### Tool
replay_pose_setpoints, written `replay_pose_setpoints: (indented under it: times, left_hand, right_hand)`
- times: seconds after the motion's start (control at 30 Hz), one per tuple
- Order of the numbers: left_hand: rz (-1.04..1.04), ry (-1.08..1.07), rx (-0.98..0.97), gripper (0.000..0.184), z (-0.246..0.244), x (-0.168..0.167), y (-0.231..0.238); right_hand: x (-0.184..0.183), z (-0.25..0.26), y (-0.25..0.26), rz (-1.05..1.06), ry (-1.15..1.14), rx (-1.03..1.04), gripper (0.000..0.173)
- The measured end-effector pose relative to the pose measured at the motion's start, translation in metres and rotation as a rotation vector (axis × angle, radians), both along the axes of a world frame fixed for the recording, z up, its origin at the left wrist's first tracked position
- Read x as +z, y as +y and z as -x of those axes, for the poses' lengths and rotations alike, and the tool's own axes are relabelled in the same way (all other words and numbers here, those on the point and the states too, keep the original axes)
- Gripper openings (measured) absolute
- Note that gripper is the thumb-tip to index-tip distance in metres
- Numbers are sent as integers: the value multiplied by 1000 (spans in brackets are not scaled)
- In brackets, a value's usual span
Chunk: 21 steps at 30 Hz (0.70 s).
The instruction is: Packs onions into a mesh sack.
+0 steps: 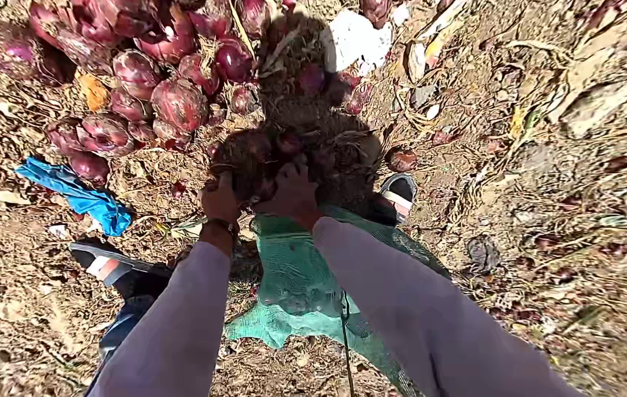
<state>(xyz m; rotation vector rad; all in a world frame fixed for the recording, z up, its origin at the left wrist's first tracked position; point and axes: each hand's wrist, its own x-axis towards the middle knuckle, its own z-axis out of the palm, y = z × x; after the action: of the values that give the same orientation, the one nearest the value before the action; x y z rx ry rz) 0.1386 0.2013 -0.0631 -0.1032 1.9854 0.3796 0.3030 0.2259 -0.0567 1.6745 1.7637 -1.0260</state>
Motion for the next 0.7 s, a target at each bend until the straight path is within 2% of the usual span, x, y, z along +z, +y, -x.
replay_pose_setpoints:
  times: [0.03,0.1,0.13,0.2,0.23,0.27,0.33,0.4,0.43,0.53,0.57,0.6,0.63,0.7]
  left_hand:
    - [-70,-16,-21,70,-3,17,-4]
    - [-243,-156,40,54,-12,56,-6]
    - [-313,-262,96,48,-19,80,-3]
    - [-412,-439,234,43,-37,113,0]
    - [-465,-523,304,43,-47,123,4]
    - [-528,-621,368,44,-59,130,8]
    - [-582,-803,524,48,-90,131,7]
    - [-449,-912,684,49,-131,130,-13]
    - [-338,-971,683,51,-149,138,-36]
    - [117,-1189,460,62,-196,158,-124]
    - [257,-1209,278,60,-209,156,-155]
    - [316,-1201,32,59,-214,150,-183]
    - [283,-1152,-245,56,-212,139,-209]
    - [181,-947,-696,59,-174,118,-231]
  right_hand:
    - [12,-10,4,-71,109,-94,100]
    - [47,-33,19,-134,498,-372,82]
    - [66,-46,29,-71,711,-518,71]
    - [98,-71,40,197,1087,-803,50]
    - [110,-86,44,366,1216,-919,51]
    - [117,-101,47,505,1297,-1000,54]
    - [132,-136,44,643,1306,-1129,61]
    - [155,-170,33,682,1204,-1220,64]
    - [168,-187,25,685,1133,-1249,67]
    - [208,-220,2,647,900,-1303,79]
    - [214,-226,-5,675,856,-1336,82]
    - [217,-227,-12,728,845,-1331,83]
    - [217,-222,-18,800,850,-1301,80]
    - [205,-195,-34,983,834,-1100,65]
